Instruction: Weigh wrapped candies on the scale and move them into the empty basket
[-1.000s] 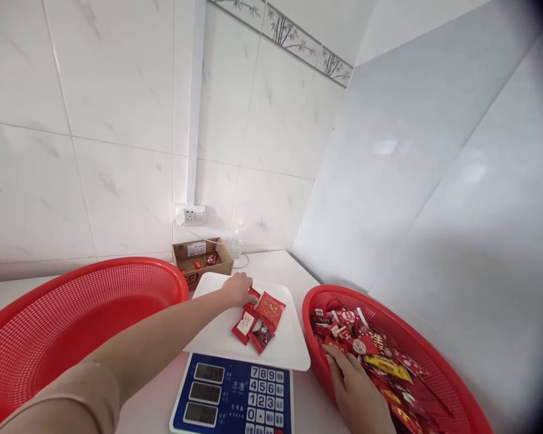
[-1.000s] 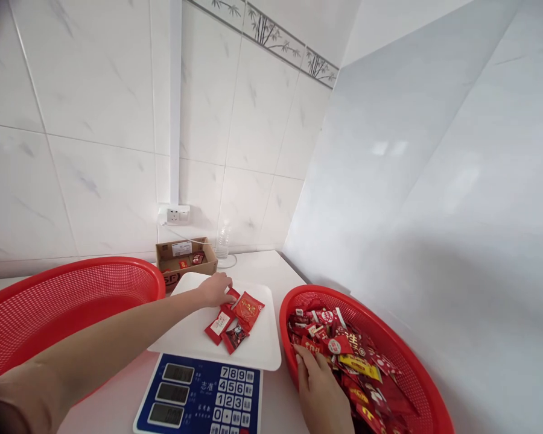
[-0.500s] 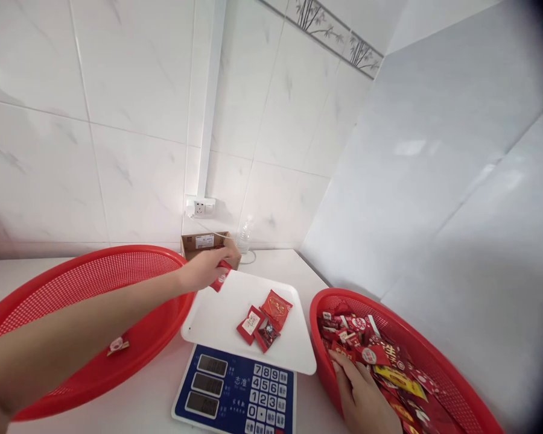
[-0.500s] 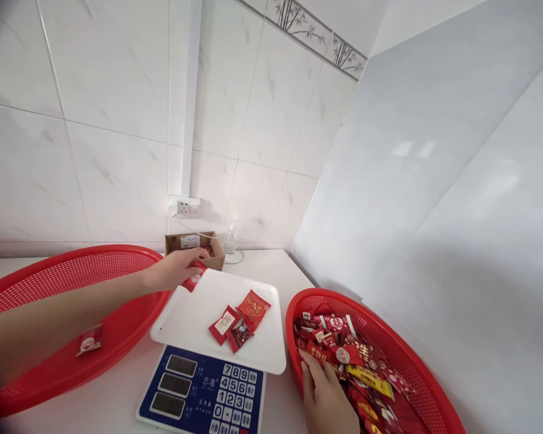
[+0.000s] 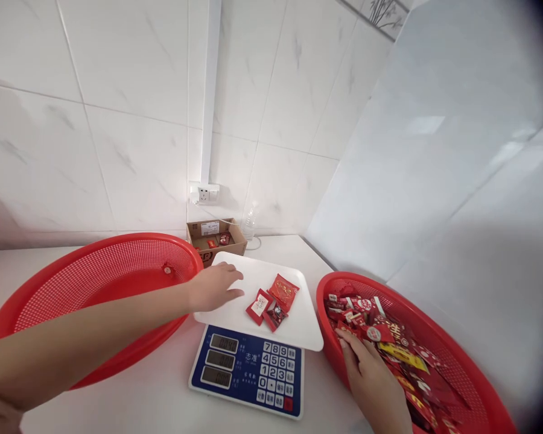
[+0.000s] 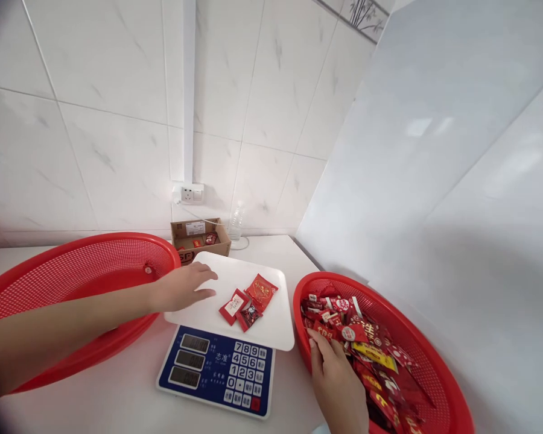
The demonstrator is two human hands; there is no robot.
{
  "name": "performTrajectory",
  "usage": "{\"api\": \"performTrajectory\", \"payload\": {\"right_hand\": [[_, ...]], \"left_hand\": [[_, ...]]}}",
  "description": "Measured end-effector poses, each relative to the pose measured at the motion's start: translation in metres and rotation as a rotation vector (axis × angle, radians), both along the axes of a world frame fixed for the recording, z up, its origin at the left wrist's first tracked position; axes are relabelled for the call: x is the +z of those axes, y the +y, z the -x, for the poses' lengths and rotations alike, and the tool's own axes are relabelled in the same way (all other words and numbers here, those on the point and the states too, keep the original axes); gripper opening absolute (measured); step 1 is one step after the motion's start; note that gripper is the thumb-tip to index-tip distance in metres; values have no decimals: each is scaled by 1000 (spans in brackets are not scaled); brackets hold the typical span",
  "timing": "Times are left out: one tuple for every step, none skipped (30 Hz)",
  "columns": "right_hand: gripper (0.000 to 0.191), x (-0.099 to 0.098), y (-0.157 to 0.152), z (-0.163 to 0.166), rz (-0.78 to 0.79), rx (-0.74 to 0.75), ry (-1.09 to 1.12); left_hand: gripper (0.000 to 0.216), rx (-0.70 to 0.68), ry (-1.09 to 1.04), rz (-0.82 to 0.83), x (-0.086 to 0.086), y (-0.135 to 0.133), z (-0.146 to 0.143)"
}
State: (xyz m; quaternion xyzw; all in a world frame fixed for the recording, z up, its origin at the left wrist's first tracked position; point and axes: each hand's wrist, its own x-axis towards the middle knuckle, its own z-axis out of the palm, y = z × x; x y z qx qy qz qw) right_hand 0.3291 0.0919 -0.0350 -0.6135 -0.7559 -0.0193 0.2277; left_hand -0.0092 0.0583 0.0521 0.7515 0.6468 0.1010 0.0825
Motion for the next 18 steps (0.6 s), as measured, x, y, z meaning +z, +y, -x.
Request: {"api": "performTrajectory", "payload": {"right_hand": [[41, 1, -1, 0, -3, 3, 2], [41, 1, -1, 1, -6, 5, 3], [41, 2, -2, 1, -7, 6, 3], [41, 2, -2, 2, -6, 4, 2], [41, 3, -2, 2, -5, -1, 2], [42, 3, -2, 2, 0, -5, 2], [43, 3, -3, 3, 7, -7, 2], [43, 4, -3, 3, 16, -6, 3], [44, 4, -3, 3, 27, -5, 4], [44, 5, -3, 2, 37, -3, 6], [44, 5, -3, 2, 46, -2, 6], [44, 5, -3, 2, 50, -3, 6], [43, 5, -3, 2, 51, -7, 4], [43, 5, -3, 2, 48, -13, 3], [42, 4, -2, 2, 44, -15, 2], [42, 3, -2, 1, 36, -16, 3], [41, 1, 0, 0, 25, -13, 5], [41, -2, 1, -1, 9, -3, 9]], "left_hand": [[37, -17, 3, 11, -3, 6, -11], [38, -25, 8, 23, -6, 13, -22], [38, -26, 13, 39, -8, 20, -30], [38, -24, 19, 59, -11, 27, -38], [38, -20, 22, 84, -14, 33, -44], [36, -16, 21, 111, -16, 38, -49], [34, -12, 15, 138, -18, 42, -52], [31, -7, 3, 163, -20, 46, -55], [29, 1, -18, 182, -21, 48, -56], [27, 11, -46, 194, -22, 49, -56], [26, 26, -83, 198, -23, 49, -55], [26, 44, -127, 194, -23, 48, -53], [25, 63, -178, 186, -23, 47, -50], [25, 81, -235, 176, -23, 45, -46], [24, 96, -296, 168, -21, 43, -42], [23, 108, -360, 162, -20, 40, -36], [22, 117, -424, 158, -18, 36, -31], [21, 123, -487, 156, -15, 32, -25]]}}
